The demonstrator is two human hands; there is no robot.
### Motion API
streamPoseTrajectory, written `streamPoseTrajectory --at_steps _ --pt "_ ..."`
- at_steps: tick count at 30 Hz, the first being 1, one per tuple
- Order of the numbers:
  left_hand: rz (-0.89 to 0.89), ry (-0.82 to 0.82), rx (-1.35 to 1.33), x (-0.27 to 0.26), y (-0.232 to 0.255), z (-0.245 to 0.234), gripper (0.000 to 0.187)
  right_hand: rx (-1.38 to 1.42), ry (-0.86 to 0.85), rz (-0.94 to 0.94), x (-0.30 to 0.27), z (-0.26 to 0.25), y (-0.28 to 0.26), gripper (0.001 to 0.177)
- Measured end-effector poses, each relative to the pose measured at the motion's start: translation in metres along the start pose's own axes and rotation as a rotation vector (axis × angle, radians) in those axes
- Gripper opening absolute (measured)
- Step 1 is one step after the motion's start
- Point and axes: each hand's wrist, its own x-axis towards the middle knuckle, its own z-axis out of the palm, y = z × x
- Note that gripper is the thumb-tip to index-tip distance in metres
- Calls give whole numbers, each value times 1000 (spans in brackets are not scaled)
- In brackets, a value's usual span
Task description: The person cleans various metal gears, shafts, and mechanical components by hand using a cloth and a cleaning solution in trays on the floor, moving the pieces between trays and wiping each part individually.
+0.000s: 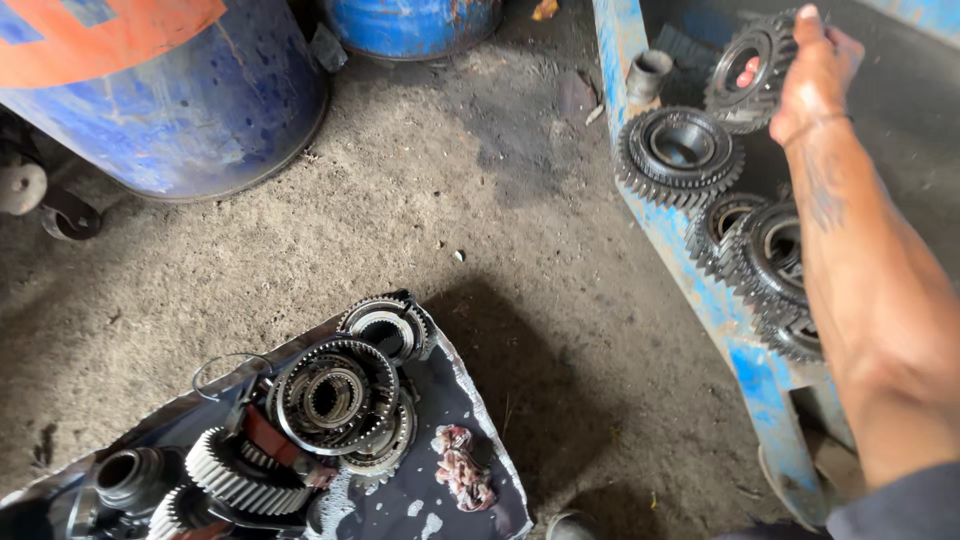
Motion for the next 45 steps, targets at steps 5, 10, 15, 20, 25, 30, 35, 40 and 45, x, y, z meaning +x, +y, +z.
streamPoseTrajectory --at_steps 5,10,15,20,25,30,35,40,45 --pt "-54 -87 -150 -43 55 -16 48 216 -307 230 -86 68 -64 42" --pt "30 -229 -265 -59 137 -45 48 212 -666 263 -186 132 -68 43" --pt "399 -40 -367 -57 233 -32 61 246 -742 386 -285 205 -46 33" --pt "381 425 -633 -51 293 9 92 129 -894 604 -384 252 -20 35" --pt "67 562 -981 -76 273 65 96 -42 -1036 756 -439 262 20 37" --pt "-80 608 -945 -87 229 101 91 -180 -1185 893 -472 262 46 36" --pt "-191 533 -1207 -98 209 122 91 -269 -1234 1047 -494 262 52 34" --pt "-200 498 -1213 -104 200 127 91 -340 -1236 1103 -499 264 48 36" --pt "-199 477 -1221 -102 196 132 94 -378 -1219 1124 -502 263 47 36"
